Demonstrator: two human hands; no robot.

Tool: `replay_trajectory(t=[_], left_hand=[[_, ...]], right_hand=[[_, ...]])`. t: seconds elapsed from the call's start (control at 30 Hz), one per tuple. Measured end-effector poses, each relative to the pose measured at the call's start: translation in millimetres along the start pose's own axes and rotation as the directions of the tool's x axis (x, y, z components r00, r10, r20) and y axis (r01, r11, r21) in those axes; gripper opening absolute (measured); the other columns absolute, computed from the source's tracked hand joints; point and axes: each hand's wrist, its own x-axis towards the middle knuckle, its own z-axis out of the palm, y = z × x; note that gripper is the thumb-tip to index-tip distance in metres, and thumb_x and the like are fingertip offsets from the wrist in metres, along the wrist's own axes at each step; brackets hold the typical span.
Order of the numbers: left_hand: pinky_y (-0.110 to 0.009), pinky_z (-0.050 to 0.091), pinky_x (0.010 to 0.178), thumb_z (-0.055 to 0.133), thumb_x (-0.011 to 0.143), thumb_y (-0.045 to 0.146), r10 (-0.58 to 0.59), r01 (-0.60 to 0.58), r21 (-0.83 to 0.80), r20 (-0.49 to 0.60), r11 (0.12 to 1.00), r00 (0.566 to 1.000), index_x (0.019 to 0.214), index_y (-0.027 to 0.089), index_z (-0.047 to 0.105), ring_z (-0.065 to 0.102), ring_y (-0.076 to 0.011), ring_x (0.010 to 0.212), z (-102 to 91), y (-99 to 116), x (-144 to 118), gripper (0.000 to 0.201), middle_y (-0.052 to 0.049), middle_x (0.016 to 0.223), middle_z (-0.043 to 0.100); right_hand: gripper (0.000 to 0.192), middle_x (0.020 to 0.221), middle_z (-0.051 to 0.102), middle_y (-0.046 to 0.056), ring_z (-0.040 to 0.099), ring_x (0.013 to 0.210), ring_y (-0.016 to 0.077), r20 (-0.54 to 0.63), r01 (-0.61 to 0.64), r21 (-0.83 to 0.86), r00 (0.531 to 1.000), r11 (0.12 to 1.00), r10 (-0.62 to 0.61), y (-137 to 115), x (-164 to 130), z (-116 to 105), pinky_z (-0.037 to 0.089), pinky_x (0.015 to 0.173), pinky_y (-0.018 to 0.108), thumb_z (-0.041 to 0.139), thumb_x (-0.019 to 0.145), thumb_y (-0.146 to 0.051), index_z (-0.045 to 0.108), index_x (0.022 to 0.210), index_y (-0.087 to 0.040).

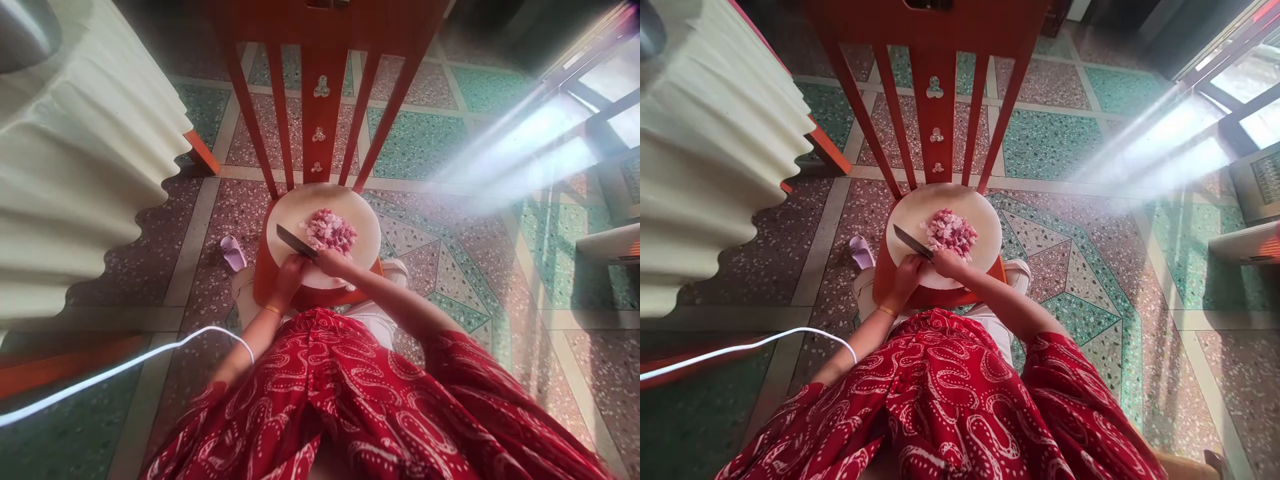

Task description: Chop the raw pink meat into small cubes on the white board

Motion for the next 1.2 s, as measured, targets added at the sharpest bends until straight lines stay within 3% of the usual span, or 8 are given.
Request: replay_trajectory(t=[0.37, 0.47, 0.6, 0.73, 0.83, 0.9, 1.03, 1.2], left_hand=[[-0.04, 0.043, 0.081, 0.048, 0.086, 0.026, 0.015, -0.031, 0.127, 0.13, 0.991, 0.991, 0.08, 0.018, 0.056, 0.054, -0.0234, 0.085, -14.0, 6, 20, 0.013, -0.009, 0.084, 0.058], [-0.036, 0.045, 0.078, 0.045, 0.087, 0.029, -0.116, 0.115, 0.029, 0.035, 0.993, 0.993, 0.08, 0.019, 0.055, 0.056, -0.0217, 0.083, -18.7, 5, 34, 0.016, -0.008, 0.082, 0.059], [-0.029, 0.047, 0.069, 0.044, 0.088, 0.036, -0.325, 0.318, -0.198, 0.001, 0.927, 0.946, 0.087, 0.018, 0.059, 0.059, -0.017, 0.072, -28.9, 4, 75, 0.024, -0.005, 0.077, 0.063], [-0.026, 0.047, 0.077, 0.045, 0.085, 0.026, -0.247, 0.241, -0.255, 0.01, 0.936, 0.969, 0.103, 0.018, 0.06, 0.06, -0.0147, 0.082, -34.3, 14, 123, 0.025, -0.004, 0.091, 0.066], [-0.028, 0.046, 0.086, 0.042, 0.081, 0.014, -0.041, 0.063, -0.168, 0.134, 0.984, 0.99, 0.099, 0.019, 0.065, 0.059, -0.0155, 0.091, -23.9, 33, 144, 0.03, -0.005, 0.097, 0.066], [-0.034, 0.041, 0.095, 0.042, 0.079, 0.01, 0.132, -0.114, -0.098, 0.199, 0.989, 0.971, 0.096, 0.02, 0.066, 0.056, -0.0172, 0.101, -12.5, 49, 150, 0.031, -0.004, 0.102, 0.065], [-0.043, 0.029, 0.106, 0.051, 0.079, 0.017, 0.397, -0.406, -0.027, 0.274, 0.914, 0.876, 0.092, 0.025, 0.068, 0.049, -0.0213, 0.11, 4.1, 69, 146, 0.023, -0.003, 0.111, 0.06], [-0.041, 0.037, 0.096, 0.052, 0.083, 0.027, 0.301, -0.323, 0.055, 0.242, 0.945, 0.922, 0.092, 0.025, 0.067, 0.048, -0.0228, 0.103, 5.7, 51, 138, 0.018, -0.006, 0.103, 0.058]], right_hand=[[0.031, 0.086, 0.068, 0.008, 0.06, 0.069, 0.018, -0.276, -0.074, -0.048, 0.959, 0.996, 0.058, 50, -50, -27, 0.032, 0.057, 0.024, 0.032, 0.095, -0.034, 0.054, 0.11, -0.019], [0.033, 0.085, 0.068, 0.009, 0.06, 0.068, 0.0174, -0.348, -0.105, -0.112, 0.936, 0.988, 0.06, 76, -57, -32, 0.029, 0.055, 0.024, 0.028, 0.096, -0.034, 0.054, 0.107, -0.017], [0.025, 0.086, 0.067, 0.01, 0.06, 0.073, 0.0176, -0.378, -0.104, -0.206, 0.926, 0.973, 0.019, 119, -68, -33, 0.028, 0.057, 0.025, 0.034, 0.092, -0.026, 0.055, 0.101, -0.015], [0.022, 0.086, 0.067, 0.01, 0.06, 0.078, 0.0185, -0.334, -0.043, -0.293, 0.941, 0.955, -0.06, 144, -74, -26, 0.03, 0.062, 0.026, 0.038, 0.09, -0.02, 0.056, 0.102, -0.016], [0.024, 0.085, 0.067, 0.009, 0.059, 0.077, 0.0181, -0.293, 0.014, -0.317, 0.949, 0.948, -0.113, 144, -68, -19, 0.031, 0.064, 0.026, 0.037, 0.09, -0.016, 0.056, 0.105, -0.017], [0.025, 0.084, 0.067, 0.009, 0.059, 0.076, 0.0175, -0.276, 0.039, -0.307, 0.953, 0.951, -0.128, 140, -61, -16, 0.031, 0.065, 0.027, 0.037, 0.09, -0.014, 0.056, 0.107, -0.017], [0.026, 0.084, 0.067, 0.01, 0.058, 0.076, 0.0176, -0.298, 0.068, -0.266, 0.943, 0.961, -0.149, 141, -53, -15, 0.031, 0.068, 0.027, 0.036, 0.091, -0.014, 0.057, 0.107, -0.015], [0.026, 0.081, 0.065, 0.01, 0.055, 0.079, 0.0177, -0.356, 0.087, -0.241, 0.919, 0.967, -0.171, 166, -62, -13, 0.031, 0.072, 0.028, 0.037, 0.091, -0.014, 0.062, 0.099, -0.014]])
